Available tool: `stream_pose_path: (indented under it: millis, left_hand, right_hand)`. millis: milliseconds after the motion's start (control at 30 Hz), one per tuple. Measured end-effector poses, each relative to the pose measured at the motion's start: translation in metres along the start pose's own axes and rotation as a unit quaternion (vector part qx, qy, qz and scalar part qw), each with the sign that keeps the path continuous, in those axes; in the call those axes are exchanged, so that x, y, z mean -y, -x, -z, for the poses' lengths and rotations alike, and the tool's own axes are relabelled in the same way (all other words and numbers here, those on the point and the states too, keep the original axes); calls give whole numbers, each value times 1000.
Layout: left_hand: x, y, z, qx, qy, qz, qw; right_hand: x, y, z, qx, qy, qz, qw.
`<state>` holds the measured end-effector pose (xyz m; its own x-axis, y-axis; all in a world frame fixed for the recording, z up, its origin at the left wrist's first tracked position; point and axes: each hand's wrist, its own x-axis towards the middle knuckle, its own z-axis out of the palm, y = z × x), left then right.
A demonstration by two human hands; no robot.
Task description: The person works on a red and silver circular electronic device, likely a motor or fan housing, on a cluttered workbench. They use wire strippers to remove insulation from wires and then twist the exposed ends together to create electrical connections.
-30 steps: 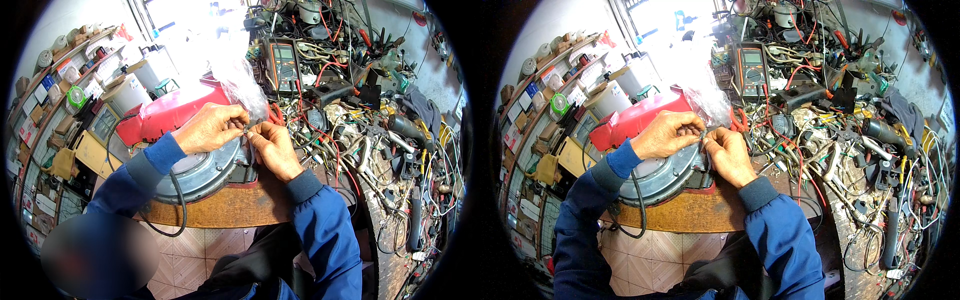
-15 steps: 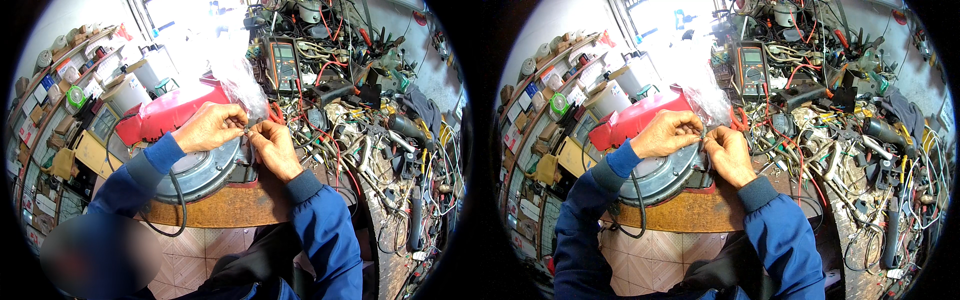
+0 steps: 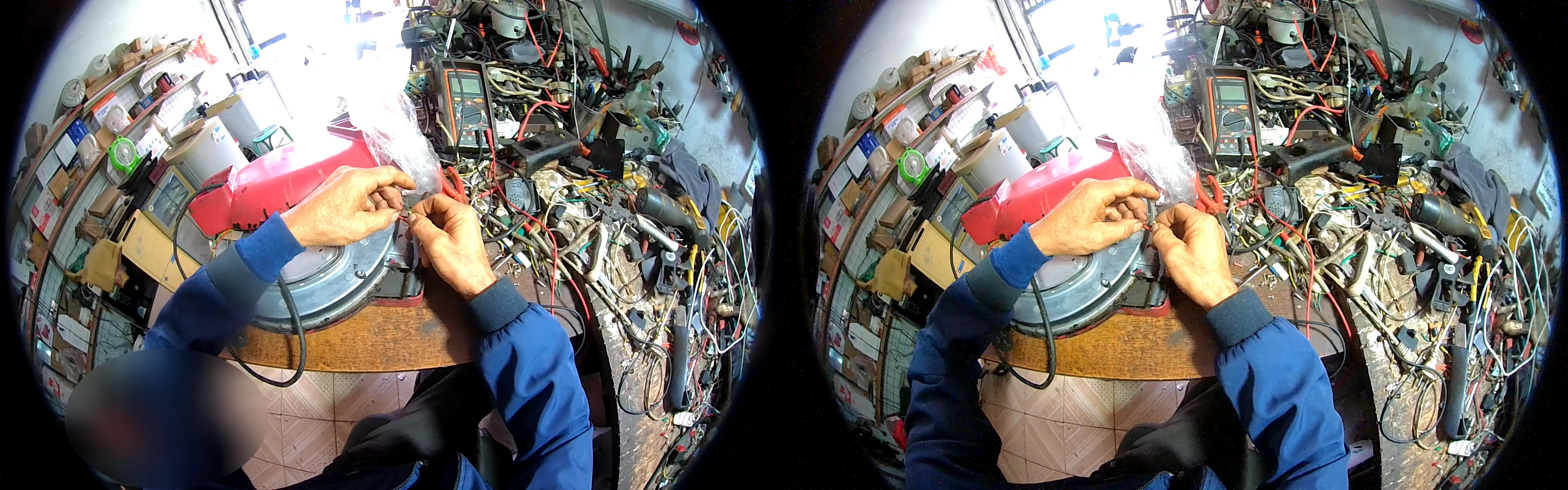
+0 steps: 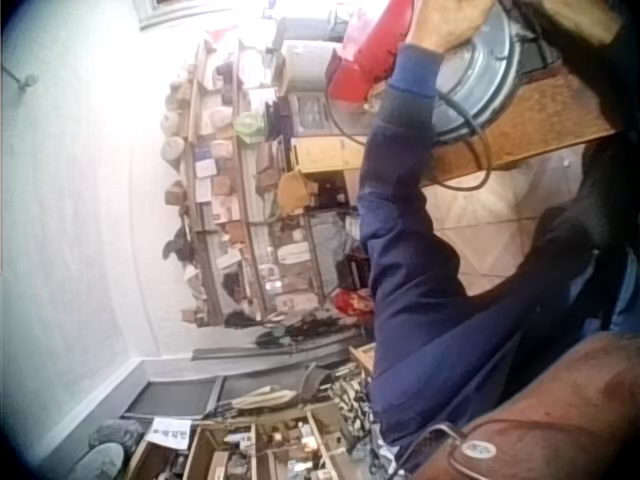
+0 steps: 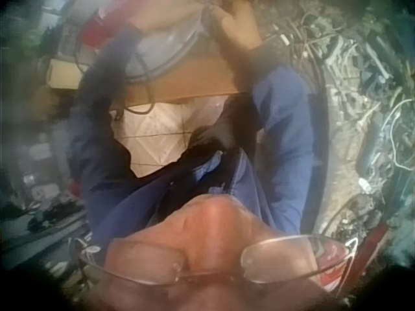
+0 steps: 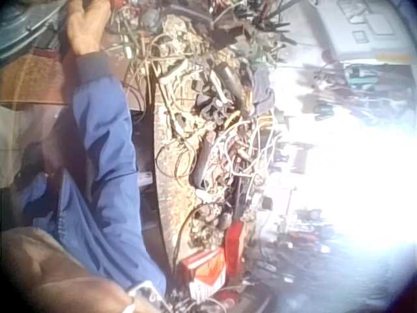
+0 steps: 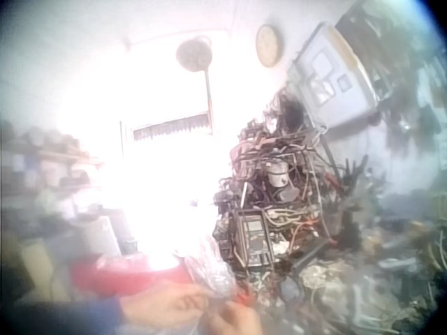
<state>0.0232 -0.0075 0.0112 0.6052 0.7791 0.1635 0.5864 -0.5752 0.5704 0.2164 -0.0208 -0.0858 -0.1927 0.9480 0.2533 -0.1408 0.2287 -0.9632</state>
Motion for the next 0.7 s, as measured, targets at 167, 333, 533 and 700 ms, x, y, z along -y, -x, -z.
stream_pose_path:
  millis: [167, 333, 533, 700]
  left_hand:
    - [-5, 0, -1, 0, 6, 8, 1000]
    - [-3, 1, -3, -18, 8, -5, 1000]
    - [-6, 1, -4, -37, -55, -28, 997]
    - [-4, 2, -4, -40, -46, -23, 998]
  right_hand:
    - [-2, -1, 1, -1, 1, 9, 1000]
    - [-2, -1, 0, 1, 8, 15, 1000]
    - [-4, -2, 1, 5, 14, 17, 1000]
    - [-2, -2, 0, 1, 31, 18, 999]
